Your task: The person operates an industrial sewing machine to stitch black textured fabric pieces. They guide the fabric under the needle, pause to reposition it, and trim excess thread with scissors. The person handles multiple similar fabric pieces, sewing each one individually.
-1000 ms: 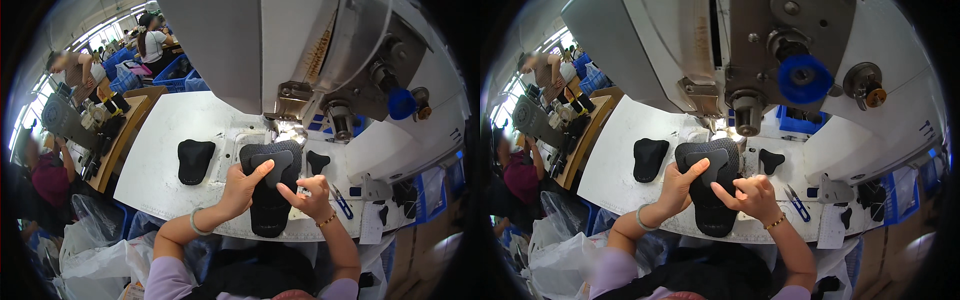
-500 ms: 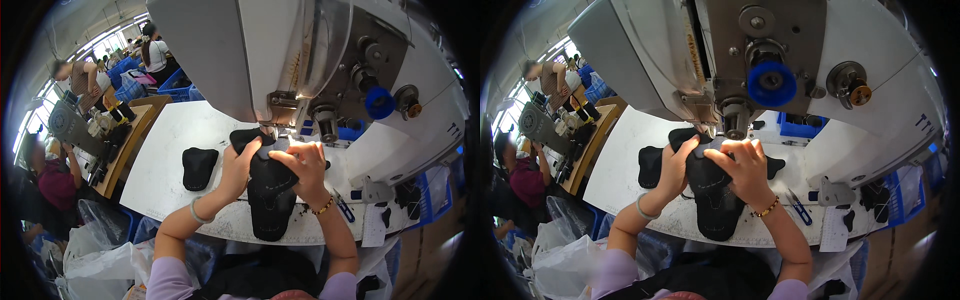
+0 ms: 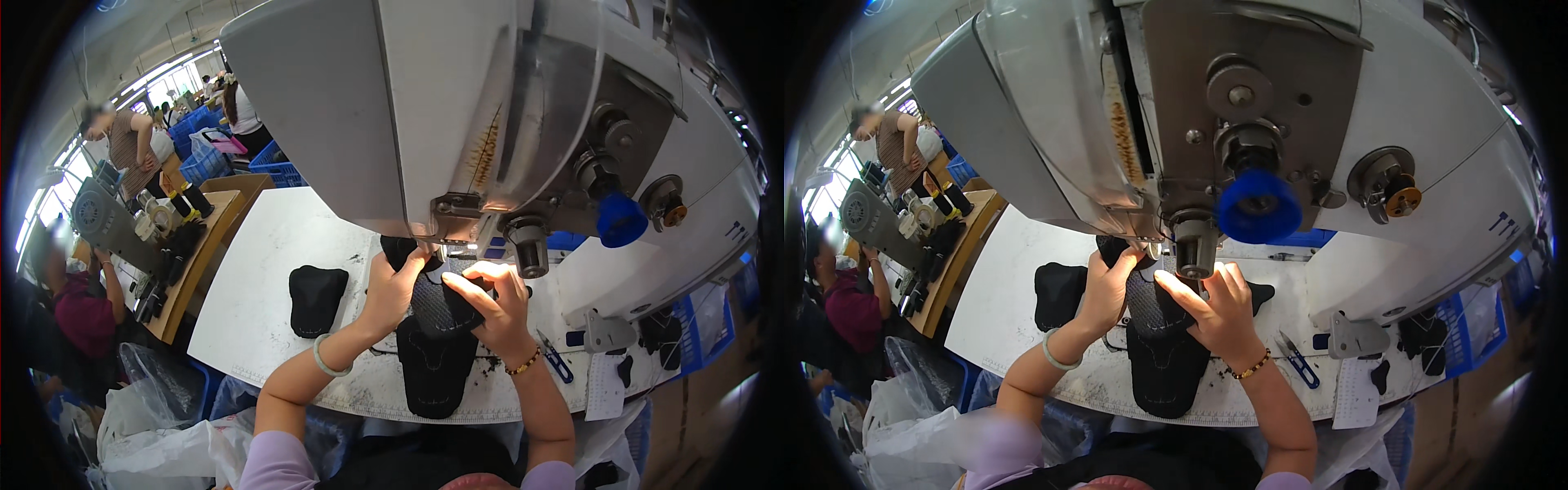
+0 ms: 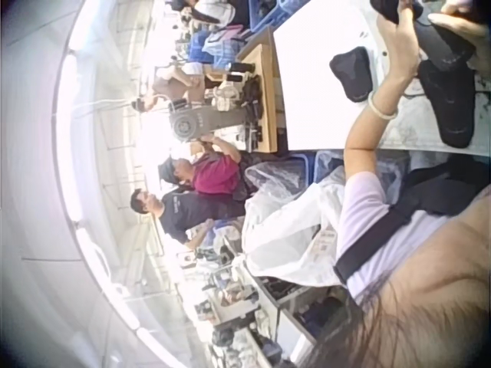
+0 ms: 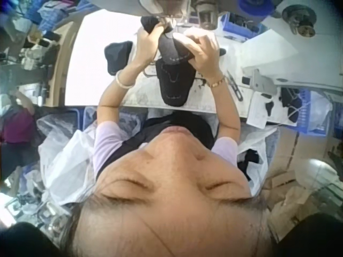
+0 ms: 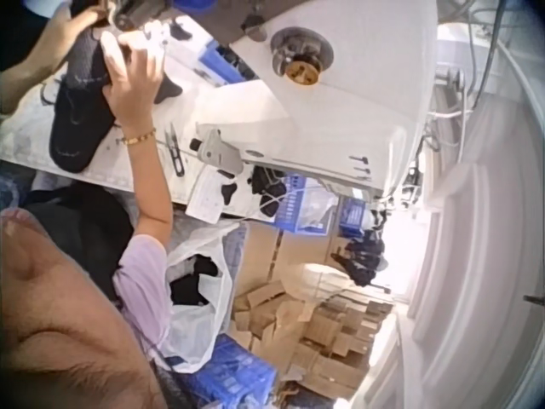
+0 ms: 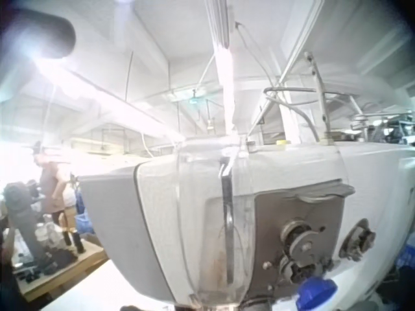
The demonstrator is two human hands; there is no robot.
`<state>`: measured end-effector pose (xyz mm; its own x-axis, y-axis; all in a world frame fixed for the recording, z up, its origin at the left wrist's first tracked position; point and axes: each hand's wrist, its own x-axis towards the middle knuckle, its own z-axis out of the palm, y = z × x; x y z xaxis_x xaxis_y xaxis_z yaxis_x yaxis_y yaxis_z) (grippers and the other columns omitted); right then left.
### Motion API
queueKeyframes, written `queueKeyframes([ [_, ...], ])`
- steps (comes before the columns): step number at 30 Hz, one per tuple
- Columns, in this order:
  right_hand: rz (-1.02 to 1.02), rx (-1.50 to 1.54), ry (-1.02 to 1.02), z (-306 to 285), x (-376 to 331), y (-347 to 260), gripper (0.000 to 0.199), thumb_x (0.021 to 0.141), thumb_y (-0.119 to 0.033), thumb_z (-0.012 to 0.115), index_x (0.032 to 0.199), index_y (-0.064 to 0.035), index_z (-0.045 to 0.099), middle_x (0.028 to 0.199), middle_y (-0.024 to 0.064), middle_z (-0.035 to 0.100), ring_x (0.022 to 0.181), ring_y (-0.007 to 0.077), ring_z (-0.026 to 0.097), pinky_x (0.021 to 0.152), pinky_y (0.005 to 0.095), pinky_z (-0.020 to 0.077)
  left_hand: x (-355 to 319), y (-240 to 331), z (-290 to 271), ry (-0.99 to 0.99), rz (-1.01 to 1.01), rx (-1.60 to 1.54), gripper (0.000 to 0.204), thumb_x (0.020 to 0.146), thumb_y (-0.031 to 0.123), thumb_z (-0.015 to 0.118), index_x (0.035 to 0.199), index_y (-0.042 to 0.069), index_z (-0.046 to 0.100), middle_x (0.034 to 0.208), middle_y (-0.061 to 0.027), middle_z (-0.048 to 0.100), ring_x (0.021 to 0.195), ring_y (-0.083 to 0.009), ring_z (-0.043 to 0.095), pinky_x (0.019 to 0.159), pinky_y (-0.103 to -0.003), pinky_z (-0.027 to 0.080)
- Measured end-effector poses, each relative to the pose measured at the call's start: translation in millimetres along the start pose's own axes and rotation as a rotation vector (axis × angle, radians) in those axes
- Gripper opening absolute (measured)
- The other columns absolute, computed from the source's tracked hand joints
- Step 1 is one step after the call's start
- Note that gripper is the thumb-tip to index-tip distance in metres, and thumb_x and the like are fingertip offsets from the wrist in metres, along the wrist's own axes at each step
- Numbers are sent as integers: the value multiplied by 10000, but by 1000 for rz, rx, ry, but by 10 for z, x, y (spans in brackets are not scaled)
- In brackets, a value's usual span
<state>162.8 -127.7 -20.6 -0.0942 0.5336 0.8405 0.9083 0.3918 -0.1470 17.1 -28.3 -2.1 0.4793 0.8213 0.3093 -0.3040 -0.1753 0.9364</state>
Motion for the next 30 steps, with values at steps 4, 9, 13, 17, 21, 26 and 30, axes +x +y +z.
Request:
queueKeyframes([
  [4,-6,-40,-10,-28,48,-20,474,598,-156,739,1067,-179,678,951,16,543,788,176,529,662,309,436,-13,71,10,-15,-1,41,215,924,162,532,930,-25,636,804,4,623,743,-54,519,663,-241,420],
  [9,72,80,-51,-56,29,79,438,604,-177,752,1039,-187,702,968,20,570,799,171,556,643,294,447,-79,232,-54,-134,-133,181,201,911,178,543,909,-11,613,796,-13,621,756,-62,537,664,-240,433],
  [13,79,49,-46,-26,-42,47,534,548,-95,702,1064,-237,698,1006,4,546,867,221,545,670,362,392,-42,172,-79,-161,-27,110,181,893,167,550,922,0,611,815,-23,624,766,-91,581,693,-250,468],
  [17,9,-72,-39,0,10,-73,544,528,-86,681,1061,-192,689,984,-23,509,809,192,561,633,366,387,29,97,-154,-161,-199,-79,167,888,126,551,965,-4,622,886,-26,628,833,-100,573,777,-259,456],
  [21,21,-122,-27,-14,46,-116,544,527,-73,648,1062,-163,687,995,-7,522,788,183,566,654,352,419,101,18,-201,-203,-235,-193,150,901,87,546,984,-5,630,962,-33,625,918,-94,553,844,-268,429],
  [26,24,-163,22,55,-33,-67,526,549,-54,593,1059,-145,685,996,19,558,770,179,546,697,330,452,83,-40,-154,-114,-170,-210,141,910,82,549,980,-9,631,953,-30,630,890,-84,564,806,-258,444],
  [30,-65,-227,85,50,-72,-106,430,616,-67,594,1027,-151,690,999,-2,565,817,186,523,699,331,434,85,-68,-152,-104,-172,-225,146,910,93,557,972,-14,635,916,-25,635,834,-76,575,751,-243,457],
])
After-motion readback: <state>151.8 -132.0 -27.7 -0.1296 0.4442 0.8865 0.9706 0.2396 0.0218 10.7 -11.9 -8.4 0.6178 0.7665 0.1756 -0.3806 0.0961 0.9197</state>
